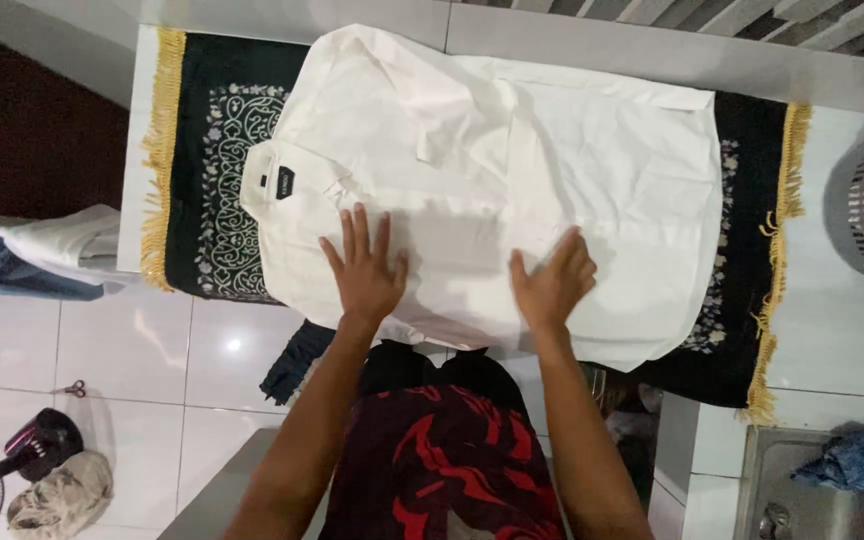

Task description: The person lays a white shirt on a patterned cloth, smooths it, folds the sleeves inward, then folds the shirt in half and in thirds to create a compact rectangle. The folded shirt is placed on the cloth.

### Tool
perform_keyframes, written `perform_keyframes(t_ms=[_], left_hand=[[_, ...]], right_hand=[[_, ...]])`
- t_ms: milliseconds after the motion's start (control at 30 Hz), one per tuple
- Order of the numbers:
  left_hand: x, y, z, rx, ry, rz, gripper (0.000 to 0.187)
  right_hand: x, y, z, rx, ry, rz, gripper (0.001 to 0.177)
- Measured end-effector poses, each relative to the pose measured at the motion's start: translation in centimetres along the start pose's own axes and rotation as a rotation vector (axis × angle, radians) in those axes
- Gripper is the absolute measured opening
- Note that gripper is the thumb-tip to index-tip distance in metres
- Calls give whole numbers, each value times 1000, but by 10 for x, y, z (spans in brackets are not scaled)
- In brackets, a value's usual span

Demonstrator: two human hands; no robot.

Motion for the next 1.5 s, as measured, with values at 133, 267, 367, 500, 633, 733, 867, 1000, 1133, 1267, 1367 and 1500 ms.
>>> perform_keyframes(t_ms=[133, 267, 367, 500, 633, 733, 867, 1000, 1133, 1267, 1367, 1500], left_hand=[[6, -3, 4, -44, 154, 30, 69], [10, -1, 4, -73, 280, 40, 69], [9, -4, 2, -47, 258, 30, 78], [1, -7, 6, -34, 414, 64, 98], [8, -4, 1, -23, 501, 127, 108], [14, 14, -6, 56, 402, 151, 100], [-5, 78, -19, 75, 114, 195, 64], [-1, 156, -35, -173, 218, 113, 53], [-16, 154, -53, -287, -27, 124, 58], [27, 175, -118, -650, -132, -188, 89], [54, 163, -149, -811, -54, -579, 87], [124, 175, -195, -943, 114, -1049, 50]], right_hand=[[55, -99, 40, 409, 176, 249, 61], [41, -118, 110, 696, 446, 1301, 25], [-31, -106, 160, 494, 252, 1796, 42], [56, -130, 134, 161, 458, 1774, 48], [-23, 52, 11, -611, 195, 759, 53], [11, 29, -28, -710, 262, 254, 55], [-24, -125, 10, -439, 82, -97, 66], [-92, -246, 27, -321, -147, -433, 60], [-133, -244, 0, -315, -249, -367, 51], [-139, -242, -47, 2, -221, -127, 35], [-113, -287, -94, 321, -276, 90, 37], [-84, -310, -133, 669, -290, 447, 50]])
Point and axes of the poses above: each hand's wrist, its own z-axis towards the middle knuckle, its own x-axis out of the palm, y = z × x, the point moved 10 cm from there along z, towards the middle knuckle, and after that the axes turned 11 degrees about z, right-handed, at the moved point
